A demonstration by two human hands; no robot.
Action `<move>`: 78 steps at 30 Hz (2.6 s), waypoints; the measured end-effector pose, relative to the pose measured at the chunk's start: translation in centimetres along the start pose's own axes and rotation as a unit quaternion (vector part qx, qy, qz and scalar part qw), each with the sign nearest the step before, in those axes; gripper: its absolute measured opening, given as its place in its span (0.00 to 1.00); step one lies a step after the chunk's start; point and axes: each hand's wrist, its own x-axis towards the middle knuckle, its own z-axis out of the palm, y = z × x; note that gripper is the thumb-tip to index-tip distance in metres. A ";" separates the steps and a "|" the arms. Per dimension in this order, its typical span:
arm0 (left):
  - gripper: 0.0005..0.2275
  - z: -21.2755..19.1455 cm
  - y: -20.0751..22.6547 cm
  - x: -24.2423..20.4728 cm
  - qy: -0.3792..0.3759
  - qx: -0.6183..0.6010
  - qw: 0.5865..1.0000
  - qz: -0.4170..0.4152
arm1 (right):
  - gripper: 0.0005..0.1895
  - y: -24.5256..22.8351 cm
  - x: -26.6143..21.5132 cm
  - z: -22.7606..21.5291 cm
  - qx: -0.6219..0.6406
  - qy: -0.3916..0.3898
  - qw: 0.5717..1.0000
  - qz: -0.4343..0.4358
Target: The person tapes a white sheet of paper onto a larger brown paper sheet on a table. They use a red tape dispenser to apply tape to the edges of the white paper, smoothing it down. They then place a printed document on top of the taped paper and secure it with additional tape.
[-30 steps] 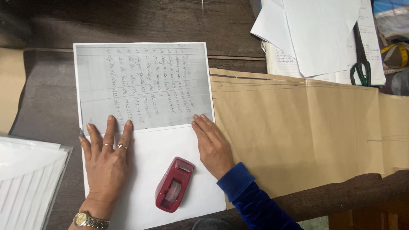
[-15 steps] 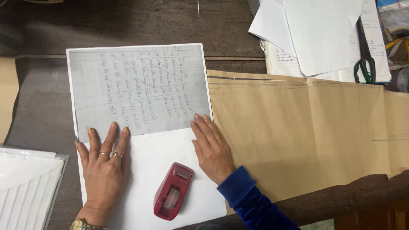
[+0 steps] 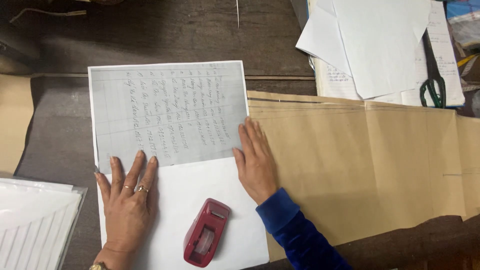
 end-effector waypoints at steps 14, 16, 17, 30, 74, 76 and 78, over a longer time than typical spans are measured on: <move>0.24 -0.7 0.4 0.4 -0.028 -0.011 1.000 -0.007 | 0.26 0.3 -0.7 0.9 -0.088 -0.020 0.996 -0.006; 0.24 -0.2 0.3 0.3 -0.015 -0.007 1.000 -0.001 | 0.26 0.6 -0.6 1.2 -0.080 -0.014 0.997 -0.009; 0.24 0.1 0.4 0.2 -0.013 0.019 0.999 -0.033 | 0.25 0.9 -0.6 1.2 -0.044 -0.012 0.999 -0.005; 0.22 -0.5 0.9 0.6 0.010 0.047 0.997 -0.062 | 0.13 -2.0 0.0 -6.4 0.203 -0.054 0.976 0.058; 0.24 1.2 -0.1 0.0 0.061 0.061 0.996 -0.002 | 0.32 -7.6 -1.8 -6.8 0.175 -0.429 0.845 -0.266; 0.24 1.3 -0.1 0.0 0.067 0.062 0.996 -0.001 | 0.32 -7.6 -1.6 -7.0 0.193 -0.435 0.843 -0.252; 0.24 1.2 0.0 0.0 0.064 0.079 0.995 -0.007 | 0.29 -7.8 -1.3 -7.4 0.207 -0.412 0.851 -0.252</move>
